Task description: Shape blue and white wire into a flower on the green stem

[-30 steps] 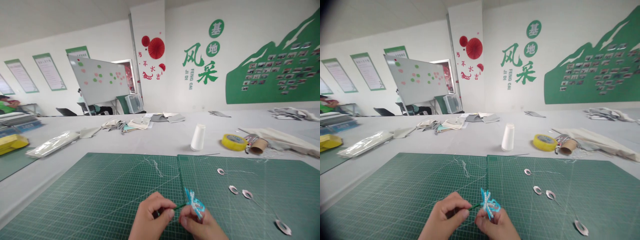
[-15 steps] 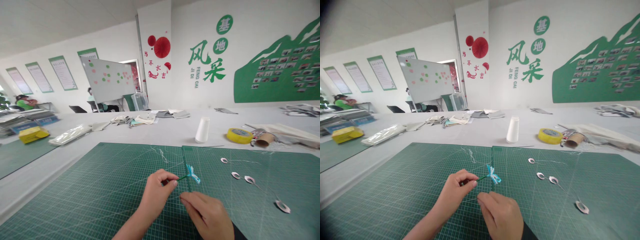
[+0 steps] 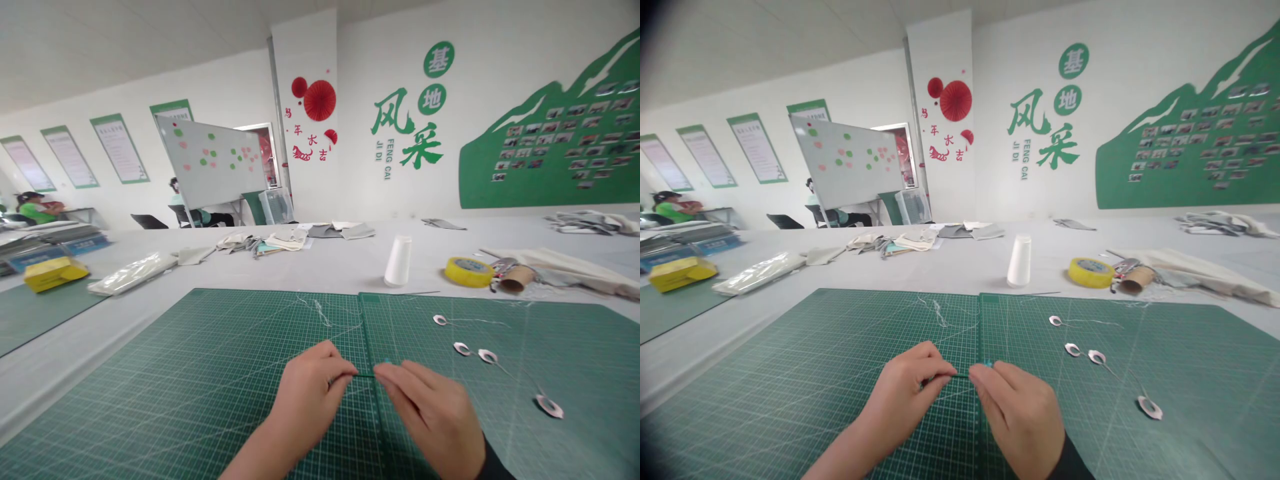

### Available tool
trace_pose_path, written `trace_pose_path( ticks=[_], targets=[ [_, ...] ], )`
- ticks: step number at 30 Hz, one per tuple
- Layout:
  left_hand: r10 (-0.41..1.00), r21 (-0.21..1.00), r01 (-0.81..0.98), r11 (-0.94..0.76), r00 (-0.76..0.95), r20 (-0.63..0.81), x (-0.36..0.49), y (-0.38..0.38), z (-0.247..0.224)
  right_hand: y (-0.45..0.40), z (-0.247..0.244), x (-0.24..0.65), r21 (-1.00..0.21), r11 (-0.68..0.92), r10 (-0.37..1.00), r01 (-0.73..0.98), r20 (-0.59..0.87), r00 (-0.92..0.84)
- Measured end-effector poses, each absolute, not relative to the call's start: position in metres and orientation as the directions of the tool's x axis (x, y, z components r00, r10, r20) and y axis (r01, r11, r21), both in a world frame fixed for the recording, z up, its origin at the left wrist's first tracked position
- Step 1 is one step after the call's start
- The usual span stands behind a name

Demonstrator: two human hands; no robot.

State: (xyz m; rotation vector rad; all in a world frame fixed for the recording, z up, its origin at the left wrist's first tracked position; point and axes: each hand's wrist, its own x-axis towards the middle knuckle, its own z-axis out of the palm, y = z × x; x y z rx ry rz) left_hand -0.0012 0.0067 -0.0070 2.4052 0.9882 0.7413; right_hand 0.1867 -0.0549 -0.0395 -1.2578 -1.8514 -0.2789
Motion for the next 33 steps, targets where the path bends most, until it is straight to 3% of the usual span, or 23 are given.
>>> trace_pose_path(
  ticks=[7,17,33],
  targets=[
    [0.594,0.534,0.393,-0.748,0.756,0.275,-0.006,0.005,-0.001,-0.052,-0.033,0.191,-0.484,0.473,0.772,0.736,0.630,-0.082],
    [0.566,0.511,0.388,-0.767,0.784,0.255,-0.009,0.005,0.000,-0.051,-0.029,0.191,-0.667,0.445,0.863,0.597,0.498,-0.088],
    [0.556,0.755,0.201,-0.624,0.794,0.247,-0.010,0.000,0.012,-0.041,-0.034,0.199,-0.964,0.155,0.988,0.218,0.148,-0.051]
  ],
)
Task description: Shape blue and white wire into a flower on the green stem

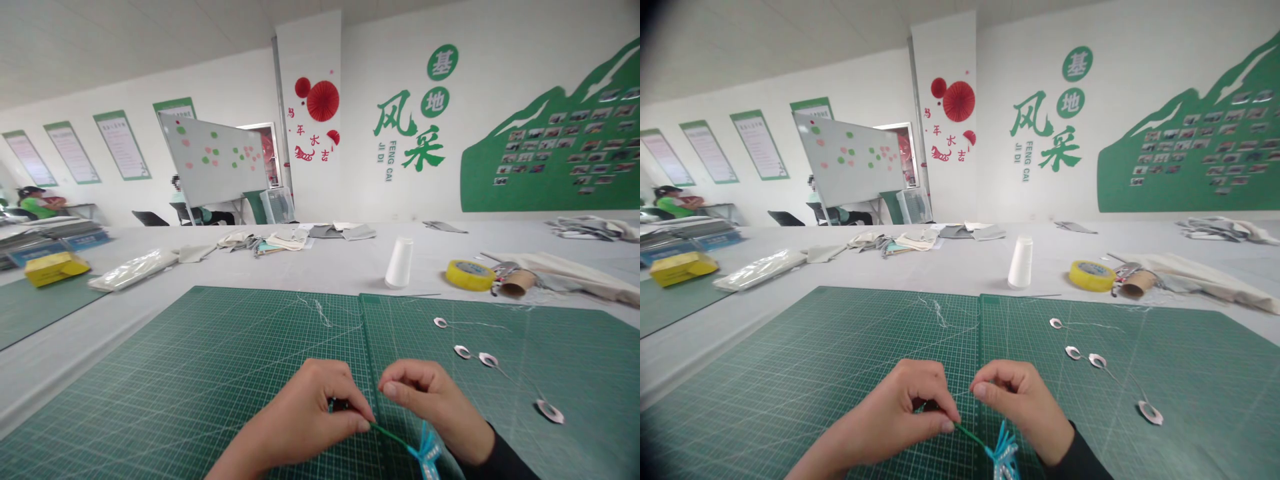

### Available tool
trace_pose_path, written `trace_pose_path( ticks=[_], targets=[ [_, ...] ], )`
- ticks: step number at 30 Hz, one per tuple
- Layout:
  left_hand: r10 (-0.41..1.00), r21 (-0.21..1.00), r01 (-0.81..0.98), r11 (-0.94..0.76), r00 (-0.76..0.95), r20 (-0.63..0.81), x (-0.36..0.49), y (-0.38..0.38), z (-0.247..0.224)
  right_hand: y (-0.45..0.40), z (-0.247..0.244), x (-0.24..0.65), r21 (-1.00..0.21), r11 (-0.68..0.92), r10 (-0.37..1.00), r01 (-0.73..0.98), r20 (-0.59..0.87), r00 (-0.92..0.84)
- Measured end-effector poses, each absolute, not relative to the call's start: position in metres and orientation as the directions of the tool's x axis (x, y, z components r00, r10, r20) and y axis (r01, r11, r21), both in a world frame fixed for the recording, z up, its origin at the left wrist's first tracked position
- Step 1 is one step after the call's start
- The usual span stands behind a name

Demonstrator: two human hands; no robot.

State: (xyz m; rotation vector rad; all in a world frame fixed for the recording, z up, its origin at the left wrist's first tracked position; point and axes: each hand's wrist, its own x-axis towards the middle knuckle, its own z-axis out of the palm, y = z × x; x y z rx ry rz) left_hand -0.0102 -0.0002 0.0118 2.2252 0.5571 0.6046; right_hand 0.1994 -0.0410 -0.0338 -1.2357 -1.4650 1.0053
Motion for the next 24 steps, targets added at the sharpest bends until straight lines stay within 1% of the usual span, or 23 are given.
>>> trace_pose_path(
  ticks=[3,7,11,14,17,19,22,24],
  targets=[
    [0.578,0.793,0.172,-0.585,0.774,0.259,-0.010,-0.001,0.013,-0.039,-0.040,0.198,-0.985,0.107,0.993,0.133,0.100,-0.056],
    [0.662,0.847,0.164,-0.506,0.703,0.260,-0.009,0.000,0.013,-0.038,-0.044,0.194,-0.999,0.030,0.998,0.036,0.027,-0.064],
    [0.743,0.876,0.183,-0.446,0.621,0.248,-0.008,0.004,0.010,-0.038,-0.043,0.188,-1.000,-0.026,0.998,-0.018,-0.025,-0.057],
    [0.754,0.886,0.167,-0.433,0.605,0.255,-0.008,0.007,0.007,-0.040,-0.044,0.182,-0.998,-0.050,0.998,-0.025,-0.049,-0.048],
    [0.762,0.897,0.148,-0.416,0.595,0.255,-0.008,0.010,0.005,-0.040,-0.046,0.178,-0.999,-0.045,0.998,0.009,-0.045,-0.040],
    [0.783,0.900,0.161,-0.404,0.570,0.249,-0.007,0.012,0.003,-0.040,-0.048,0.177,-0.998,-0.008,0.999,0.057,-0.010,-0.030],
    [0.816,0.887,0.211,-0.411,0.519,0.254,-0.007,0.016,0.000,-0.041,-0.047,0.174,-0.979,0.099,0.995,0.177,0.097,-0.017],
    [0.833,0.870,0.251,-0.424,0.485,0.266,-0.006,0.018,-0.001,-0.045,-0.047,0.171,-0.940,0.188,0.980,0.285,0.197,0.005]
  ],
)
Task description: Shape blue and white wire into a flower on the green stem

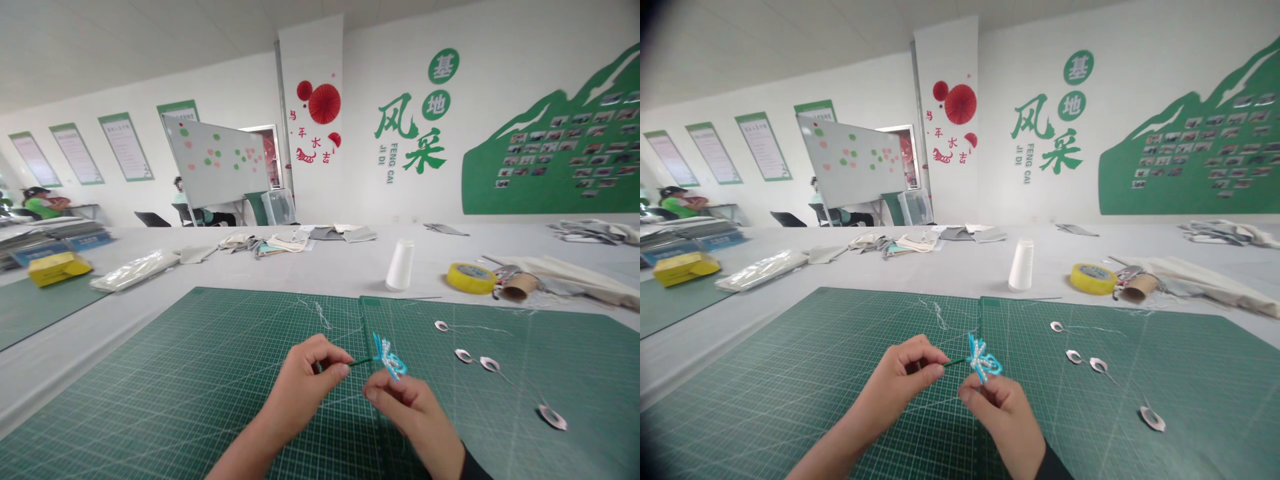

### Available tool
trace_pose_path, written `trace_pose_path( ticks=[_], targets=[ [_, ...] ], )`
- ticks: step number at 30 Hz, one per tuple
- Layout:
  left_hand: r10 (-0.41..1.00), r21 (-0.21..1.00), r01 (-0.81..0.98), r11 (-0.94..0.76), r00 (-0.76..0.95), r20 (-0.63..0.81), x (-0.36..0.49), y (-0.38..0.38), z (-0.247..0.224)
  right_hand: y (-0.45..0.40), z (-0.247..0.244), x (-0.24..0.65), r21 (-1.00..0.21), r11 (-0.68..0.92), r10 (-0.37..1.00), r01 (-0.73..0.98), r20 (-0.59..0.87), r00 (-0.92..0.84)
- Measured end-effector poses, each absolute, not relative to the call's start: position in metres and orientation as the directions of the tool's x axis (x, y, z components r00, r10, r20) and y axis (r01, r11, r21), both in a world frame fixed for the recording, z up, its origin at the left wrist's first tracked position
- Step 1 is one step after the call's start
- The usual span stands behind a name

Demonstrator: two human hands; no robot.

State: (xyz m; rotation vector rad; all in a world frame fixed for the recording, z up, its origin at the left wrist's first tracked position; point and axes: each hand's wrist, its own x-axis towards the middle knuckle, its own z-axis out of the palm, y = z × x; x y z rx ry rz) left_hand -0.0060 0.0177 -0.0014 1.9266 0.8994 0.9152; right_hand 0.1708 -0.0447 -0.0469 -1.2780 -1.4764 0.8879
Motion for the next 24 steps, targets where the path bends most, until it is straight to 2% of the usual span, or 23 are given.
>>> trace_pose_path(
  ticks=[4,7,13,19,21,24],
  targets=[
    [0.860,0.841,0.327,-0.431,0.430,0.274,-0.005,0.019,-0.004,-0.054,-0.048,0.164,-0.788,0.372,0.910,0.490,0.414,-0.024],
    [0.862,0.815,0.368,-0.448,0.418,0.285,-0.004,0.018,-0.006,-0.057,-0.051,0.163,-0.662,0.479,0.840,0.576,0.537,-0.080],
    [0.844,0.738,0.444,-0.508,0.427,0.324,-0.003,0.017,-0.010,-0.057,-0.050,0.171,-0.479,0.548,0.747,0.686,0.648,-0.145],
    [0.829,0.682,0.496,-0.538,0.458,0.320,-0.003,0.015,-0.009,-0.059,-0.039,0.180,-0.203,0.546,0.603,0.813,0.768,-0.214],
    [0.816,0.665,0.501,-0.554,0.484,0.315,-0.003,0.014,-0.008,-0.058,-0.037,0.183,-0.178,0.538,0.572,0.824,0.795,-0.202],
    [0.788,0.634,0.507,-0.583,0.542,0.292,-0.004,0.013,-0.006,-0.056,-0.035,0.188,-0.218,0.525,0.589,0.822,0.790,-0.167]
  ],
)
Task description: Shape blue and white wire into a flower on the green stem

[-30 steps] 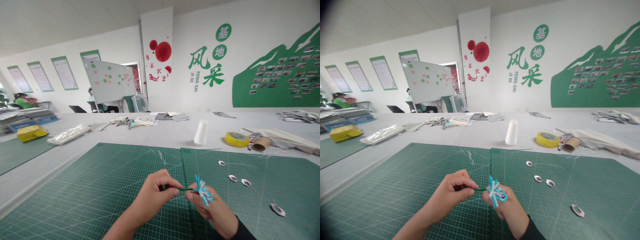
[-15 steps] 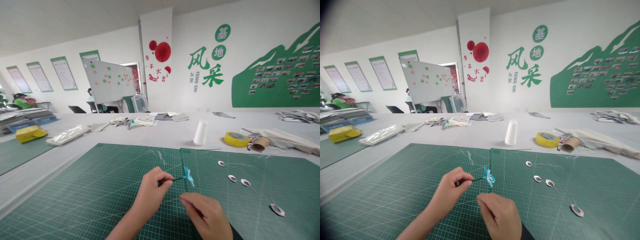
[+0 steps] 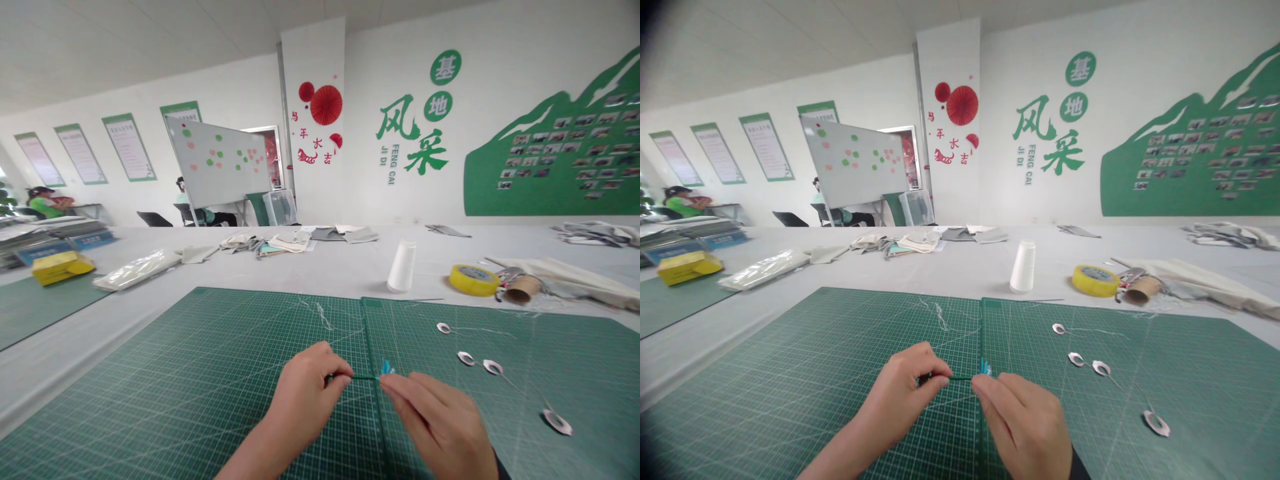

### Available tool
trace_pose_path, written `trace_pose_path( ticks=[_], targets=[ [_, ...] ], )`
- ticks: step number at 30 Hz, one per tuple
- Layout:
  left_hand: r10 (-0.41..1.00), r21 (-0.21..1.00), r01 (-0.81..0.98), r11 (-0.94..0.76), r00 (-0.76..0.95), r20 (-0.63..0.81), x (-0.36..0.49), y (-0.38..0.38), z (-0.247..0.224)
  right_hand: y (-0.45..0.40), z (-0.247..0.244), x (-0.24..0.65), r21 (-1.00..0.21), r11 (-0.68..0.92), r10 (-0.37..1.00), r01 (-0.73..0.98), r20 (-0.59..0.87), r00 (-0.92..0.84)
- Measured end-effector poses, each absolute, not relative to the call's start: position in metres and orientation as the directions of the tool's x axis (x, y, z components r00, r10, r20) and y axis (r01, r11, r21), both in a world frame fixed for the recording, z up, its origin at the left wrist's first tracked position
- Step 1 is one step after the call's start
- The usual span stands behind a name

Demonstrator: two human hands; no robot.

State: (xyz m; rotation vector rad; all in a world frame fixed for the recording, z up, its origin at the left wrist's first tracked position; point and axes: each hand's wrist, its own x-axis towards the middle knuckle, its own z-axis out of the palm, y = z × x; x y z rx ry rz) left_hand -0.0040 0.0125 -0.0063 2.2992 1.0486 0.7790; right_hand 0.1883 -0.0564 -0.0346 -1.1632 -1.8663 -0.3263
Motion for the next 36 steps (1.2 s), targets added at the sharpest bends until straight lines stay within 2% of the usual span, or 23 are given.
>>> trace_pose_path(
  ticks=[4,11,15,17,26,31,36],
  targets=[
    [0.728,0.597,0.487,-0.637,0.635,0.259,-0.006,0.010,-0.005,-0.054,-0.032,0.193,-0.349,0.511,0.675,0.785,0.729,-0.116],
    [0.670,0.603,0.439,-0.666,0.708,0.224,-0.007,0.006,-0.004,-0.053,-0.031,0.192,-0.561,0.498,0.778,0.661,0.626,-0.055],
    [0.653,0.646,0.402,-0.649,0.730,0.202,-0.007,0.005,0.000,-0.051,-0.033,0.193,-0.774,0.355,0.895,0.524,0.444,0.050],
    [0.641,0.681,0.372,-0.631,0.745,0.186,-0.007,0.004,0.002,-0.049,-0.033,0.195,-0.836,0.276,0.930,0.474,0.357,0.088],
    [0.600,0.866,0.171,-0.471,0.781,0.172,-0.010,0.007,0.008,-0.038,-0.041,0.201,-0.973,0.082,0.996,0.214,0.085,0.007],
    [0.666,0.904,0.148,-0.400,0.725,0.176,-0.009,0.007,0.010,-0.037,-0.046,0.193,-0.995,-0.005,1.000,0.097,-0.007,-0.025],
    [0.759,0.917,0.181,-0.356,0.628,0.171,-0.008,0.010,0.007,-0.034,-0.046,0.188,-0.998,-0.015,1.000,0.054,-0.016,-0.017]
  ],
)
